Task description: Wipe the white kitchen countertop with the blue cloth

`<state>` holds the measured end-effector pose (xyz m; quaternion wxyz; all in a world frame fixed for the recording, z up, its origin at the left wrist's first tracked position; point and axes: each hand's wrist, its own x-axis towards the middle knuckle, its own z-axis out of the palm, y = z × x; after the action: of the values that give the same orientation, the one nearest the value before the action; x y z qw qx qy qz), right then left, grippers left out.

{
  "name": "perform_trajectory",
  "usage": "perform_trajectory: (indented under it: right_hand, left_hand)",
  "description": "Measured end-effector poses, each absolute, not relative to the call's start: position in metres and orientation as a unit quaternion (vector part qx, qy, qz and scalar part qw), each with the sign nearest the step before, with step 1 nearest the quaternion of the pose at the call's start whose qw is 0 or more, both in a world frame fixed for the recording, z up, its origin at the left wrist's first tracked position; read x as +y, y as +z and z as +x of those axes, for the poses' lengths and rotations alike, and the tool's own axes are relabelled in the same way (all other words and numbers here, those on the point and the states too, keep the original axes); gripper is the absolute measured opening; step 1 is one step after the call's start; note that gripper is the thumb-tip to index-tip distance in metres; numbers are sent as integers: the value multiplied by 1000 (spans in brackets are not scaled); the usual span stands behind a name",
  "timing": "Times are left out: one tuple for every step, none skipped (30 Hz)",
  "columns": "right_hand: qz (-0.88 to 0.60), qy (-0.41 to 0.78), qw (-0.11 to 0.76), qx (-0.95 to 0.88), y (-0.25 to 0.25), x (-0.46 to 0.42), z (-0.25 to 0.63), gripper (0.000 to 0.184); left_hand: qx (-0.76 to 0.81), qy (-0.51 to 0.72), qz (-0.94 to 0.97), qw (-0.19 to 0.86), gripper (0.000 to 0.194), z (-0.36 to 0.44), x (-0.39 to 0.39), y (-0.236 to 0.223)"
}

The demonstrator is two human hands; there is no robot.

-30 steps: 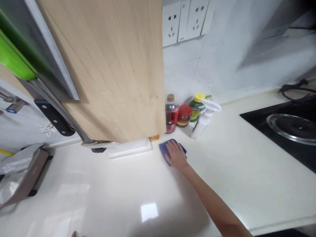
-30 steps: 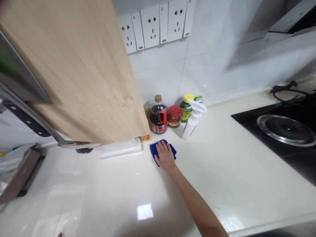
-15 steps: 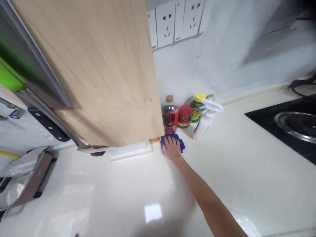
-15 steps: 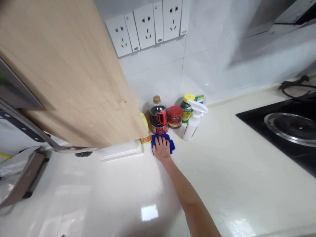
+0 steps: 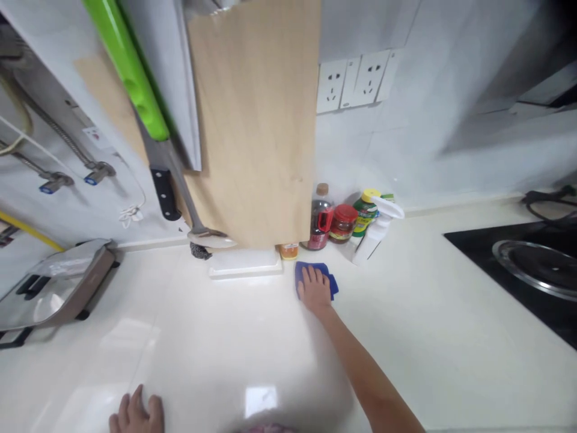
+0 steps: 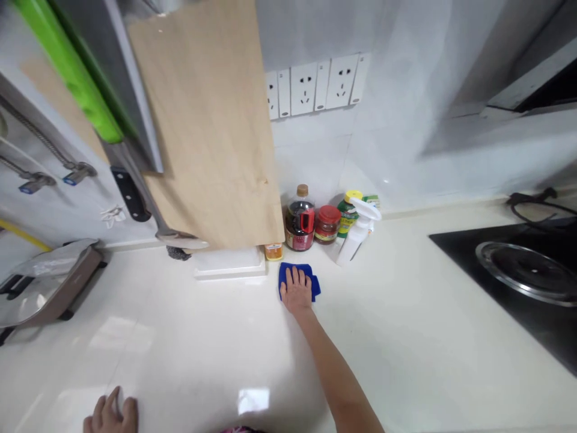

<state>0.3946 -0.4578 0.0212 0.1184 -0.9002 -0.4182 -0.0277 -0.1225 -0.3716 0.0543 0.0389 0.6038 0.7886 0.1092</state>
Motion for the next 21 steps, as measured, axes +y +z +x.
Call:
perform_trajectory:
  right_hand:
    - [-898,-31,118,-423,21,-465,384,59]
    - [-896,-33,118,-426,20,-472,373,59]
    - [-894,-36,120,-430,20,-480,360,59]
    - [-892,-37,123,-433,20,-488,347,58]
    - [-890,-38,127,-437,19,-496,333,58]
    - [-888,-40,132,-439,19,-504,318,58]
    - [-886,-42,138,-441,18,-512,302,58]
    - [-884,-45,144,-443,18,-521,286,59]
    - [-882,-49,150,-445,17,-529,269,60]
    - [-879,-53,156,-447,16,-538,252,61]
    - [-876,-57,162,-450,15,-546,237,63]
    - [-873,-59,169,-454,15,-554,223,64]
    - [-869,-58,176,-458,14,-562,211,64]
    - [-864,-53,183,-466,14,-570,202,62]
    - [-857,-46,191,-476,14,-577,196,60]
    - [-853,-39,201,-480,14,-584,193,57]
    - [-854,-38,211,-474,14,-589,192,54]
    - [-861,-42,223,-456,15,-595,195,52]
    - [-872,-50,234,-427,15,-599,198,51]
    - [-885,-58,246,-391,15,-603,203,51]
    - [-896,-63,255,-357,15,-605,208,52]
  left_hand:
    - [787,113,606,38,68,-123,-372,55]
    - [784,116,608,37,68,-123,-373,55]
    - [782,118,610,37,67,-124,-373,56]
    - [781,120,612,38,67,-124,-374,56]
    - [780,121,613,40,67,-125,-374,56]
    - [779,122,613,41,66,-125,-374,56]
    - [778,123,615,41,66,-125,-374,55]
    - [775,123,619,39,66,-125,-374,55]
    - [773,124,622,36,66,-125,-374,54]
    - [770,126,625,33,65,-124,-375,54]
    - [767,130,627,32,65,-124,-375,53]
    - [766,136,628,32,65,-124,-376,52]
    - [764,142,628,32,64,-124,-377,52]
    - [761,148,630,32,63,-125,-377,51]
    - [757,151,635,34,62,-127,-377,50]
    - [752,151,641,37,62,-129,-376,49]
    - [745,151,648,41,62,-131,-375,48]
    - [734,152,660,46,62,-134,-372,46]
    - [718,154,677,50,63,-136,-367,44]
    - [698,161,696,53,63,-137,-362,43]
    - [673,173,717,53,63,-137,-356,42]
